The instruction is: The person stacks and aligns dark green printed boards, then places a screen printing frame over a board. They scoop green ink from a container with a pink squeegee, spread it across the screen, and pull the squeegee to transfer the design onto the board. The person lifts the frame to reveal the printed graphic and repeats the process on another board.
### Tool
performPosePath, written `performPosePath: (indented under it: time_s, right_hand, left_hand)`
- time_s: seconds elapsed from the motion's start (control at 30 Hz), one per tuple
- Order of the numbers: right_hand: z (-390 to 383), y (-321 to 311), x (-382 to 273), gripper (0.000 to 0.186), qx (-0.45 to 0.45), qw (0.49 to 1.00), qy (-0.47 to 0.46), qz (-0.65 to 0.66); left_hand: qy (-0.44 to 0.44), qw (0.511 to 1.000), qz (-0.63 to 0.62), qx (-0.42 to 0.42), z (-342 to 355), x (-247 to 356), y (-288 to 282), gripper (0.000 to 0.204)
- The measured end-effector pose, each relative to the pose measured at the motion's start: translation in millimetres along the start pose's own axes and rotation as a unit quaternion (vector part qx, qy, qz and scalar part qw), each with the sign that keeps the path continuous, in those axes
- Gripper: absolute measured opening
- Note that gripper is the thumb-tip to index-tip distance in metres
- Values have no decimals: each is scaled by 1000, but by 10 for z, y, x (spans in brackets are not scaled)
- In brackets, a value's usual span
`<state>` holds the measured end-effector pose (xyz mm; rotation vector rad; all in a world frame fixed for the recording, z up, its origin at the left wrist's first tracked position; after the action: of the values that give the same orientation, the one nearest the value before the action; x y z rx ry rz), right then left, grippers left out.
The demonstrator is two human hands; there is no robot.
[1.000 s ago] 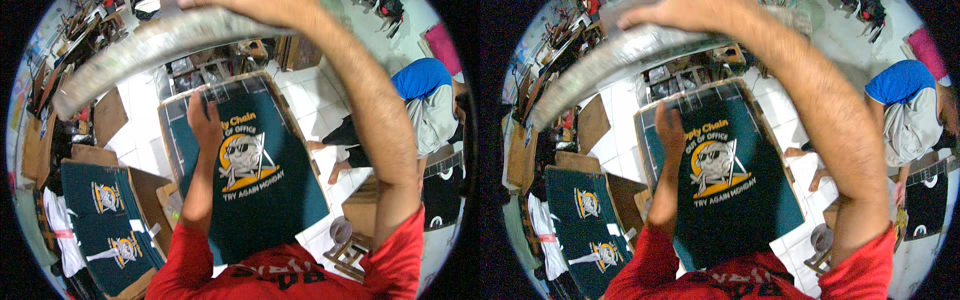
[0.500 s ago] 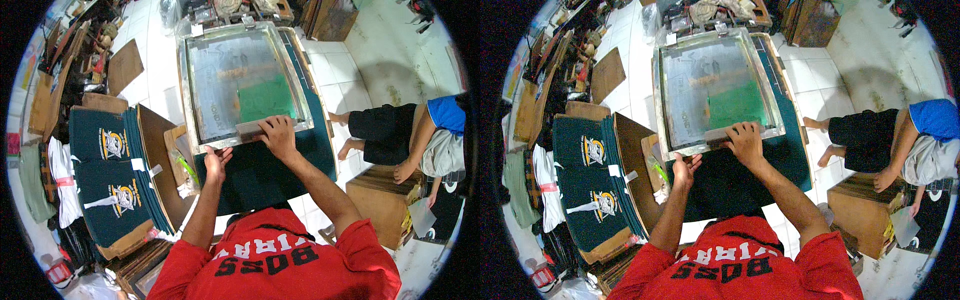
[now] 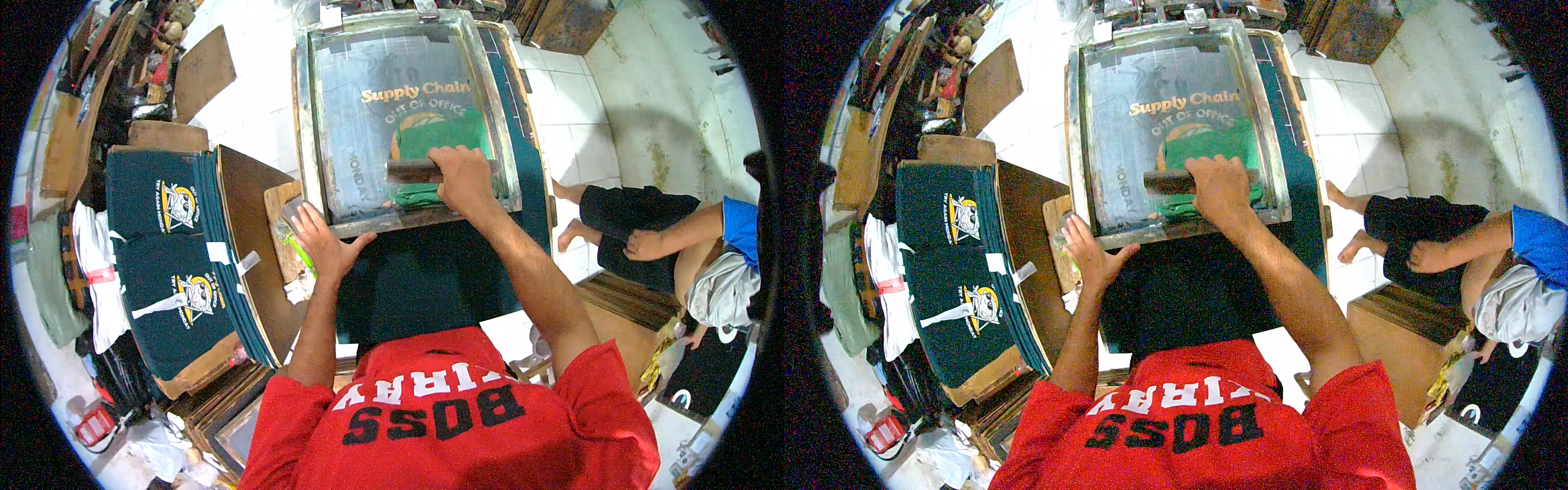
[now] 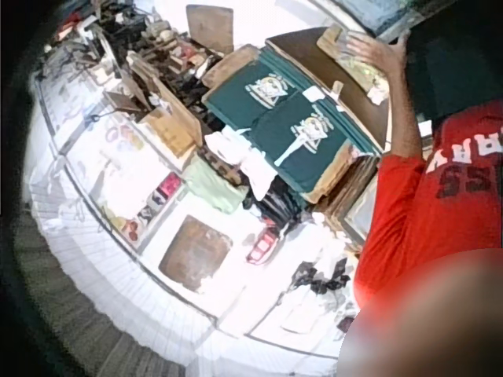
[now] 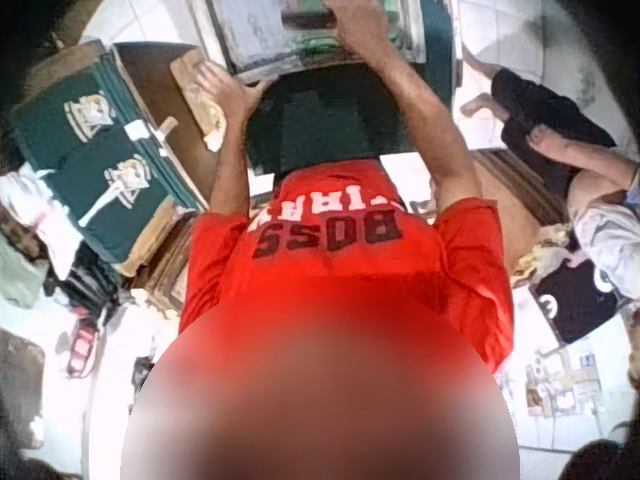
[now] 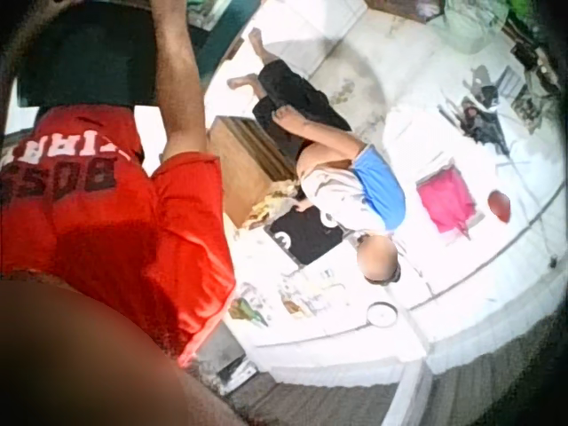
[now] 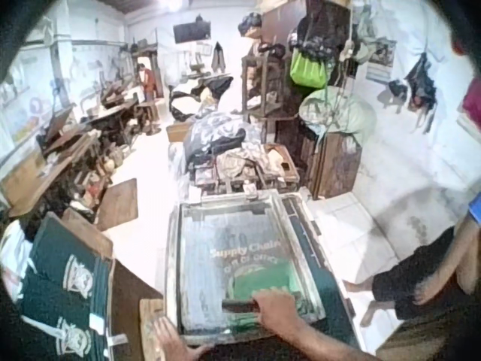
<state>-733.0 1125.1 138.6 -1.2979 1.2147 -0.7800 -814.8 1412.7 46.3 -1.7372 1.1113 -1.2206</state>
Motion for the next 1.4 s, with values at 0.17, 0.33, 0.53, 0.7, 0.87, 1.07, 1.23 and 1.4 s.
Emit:
performPosePath:
  time_s: [0.17, 0.33, 0.53, 0.7, 0.87, 1.07, 1.23, 1.4]
  right_hand:
    - [-135, 58, -161, 34, -77, 996, 52, -12]
    - [-223, 317, -180, 30, -36, 998, 42, 16]
    - [-223, 373, -156, 27, 8, 997, 74, 30]
    - [-255, 335, -211, 30, 23, 996, 75, 46]
    - [-211, 400, -160, 29, 31, 995, 85, 40]
    - [550, 226, 477, 30, 27, 993, 113, 0]
    - [1214, 51, 978, 30, 25, 992, 114, 46]
    - [809, 203, 694, 26, 69, 990, 124, -17]
  left_hand:
    - [-5, 1000, 1, -14, -18, 0, -14, 153]
    - [8, 1000, 5, -11, -12, -9, 0, 152]
    - [8, 1000, 3, -17, -11, -37, 15, 153]
    - [7, 1000, 5, -23, -8, -29, 14, 154]
    - [6, 999, 22, -39, 2, -52, 22, 153]
    - [13, 999, 22, -39, 6, -48, 19, 154]
    - [14, 999, 15, -42, 1, -43, 4, 154]
    - [20, 999, 12, -44, 4, -59, 19, 154]
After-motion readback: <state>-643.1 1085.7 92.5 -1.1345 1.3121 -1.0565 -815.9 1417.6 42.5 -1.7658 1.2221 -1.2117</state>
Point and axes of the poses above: each hand's wrist, its own z-axis towards the middle knuckle, its own y-axis out of the palm, x = y × z, the point moved 1 cm from there along z, towards the middle knuckle, and after that the axes turned 11 degrees about -x, right-handed, at the moved point
